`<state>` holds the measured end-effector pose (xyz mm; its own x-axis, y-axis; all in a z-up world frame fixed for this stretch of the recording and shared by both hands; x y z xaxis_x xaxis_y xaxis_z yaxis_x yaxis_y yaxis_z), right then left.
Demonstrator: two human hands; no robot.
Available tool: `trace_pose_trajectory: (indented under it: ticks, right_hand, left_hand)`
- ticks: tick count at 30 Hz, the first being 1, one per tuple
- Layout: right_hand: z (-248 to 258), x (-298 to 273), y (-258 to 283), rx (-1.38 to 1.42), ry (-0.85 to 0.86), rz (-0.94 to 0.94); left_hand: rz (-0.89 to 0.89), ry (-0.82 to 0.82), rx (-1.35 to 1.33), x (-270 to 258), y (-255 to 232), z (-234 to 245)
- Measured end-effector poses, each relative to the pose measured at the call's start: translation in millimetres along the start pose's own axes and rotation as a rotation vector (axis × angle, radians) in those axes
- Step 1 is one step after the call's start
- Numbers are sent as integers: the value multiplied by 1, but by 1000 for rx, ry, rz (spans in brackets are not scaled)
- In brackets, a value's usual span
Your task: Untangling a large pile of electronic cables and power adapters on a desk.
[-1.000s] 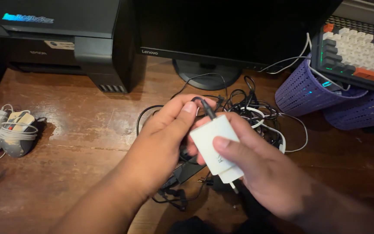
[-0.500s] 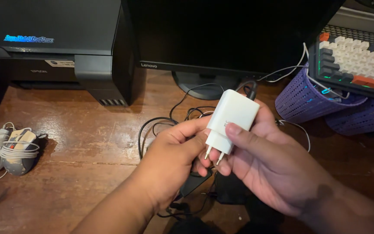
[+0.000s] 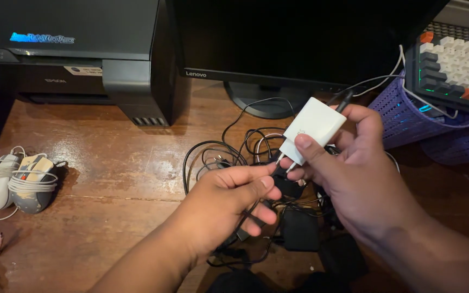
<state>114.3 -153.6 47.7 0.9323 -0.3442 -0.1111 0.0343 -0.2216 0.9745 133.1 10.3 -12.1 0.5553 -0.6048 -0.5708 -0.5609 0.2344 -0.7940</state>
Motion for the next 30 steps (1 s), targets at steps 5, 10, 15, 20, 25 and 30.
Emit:
trace_pose_trajectory:
  ticks: [5, 10, 15, 20, 25, 30]
  right_hand:
    - [8, 1, -14, -2, -98, -73]
    - [22, 4, -19, -68, -152, -10]
    - [26, 2, -21, -244, -153, 39]
    - [11, -9, -35, -300, 110, -6]
    - [-9, -27, -54, -307, 505, -163]
    - [-15, -32, -63, -172, 606, -413]
  left_hand:
    - [-15, -11, 124, 3, 4, 4]
    - [-25, 13, 242, 3, 11, 2]
    - [-17, 74, 244, 0, 16, -8]
    - [-81, 76, 347, 0, 19, -7]
    - [-123, 32, 595, -17, -6, 5]
    - [-345, -6, 702, -31, -29, 10]
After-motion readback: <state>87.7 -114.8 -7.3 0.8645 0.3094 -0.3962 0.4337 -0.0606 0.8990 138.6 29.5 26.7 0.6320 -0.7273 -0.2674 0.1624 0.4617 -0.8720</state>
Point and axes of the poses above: each hand's wrist, its own x-axis towards the middle knuckle, its own z-axis out of the back of the hand, y = z × x, the point moved 8 cm from there along x, towards the middle knuckle, and after that the axes turned 11 degrees about x, right-handed, at the moved point
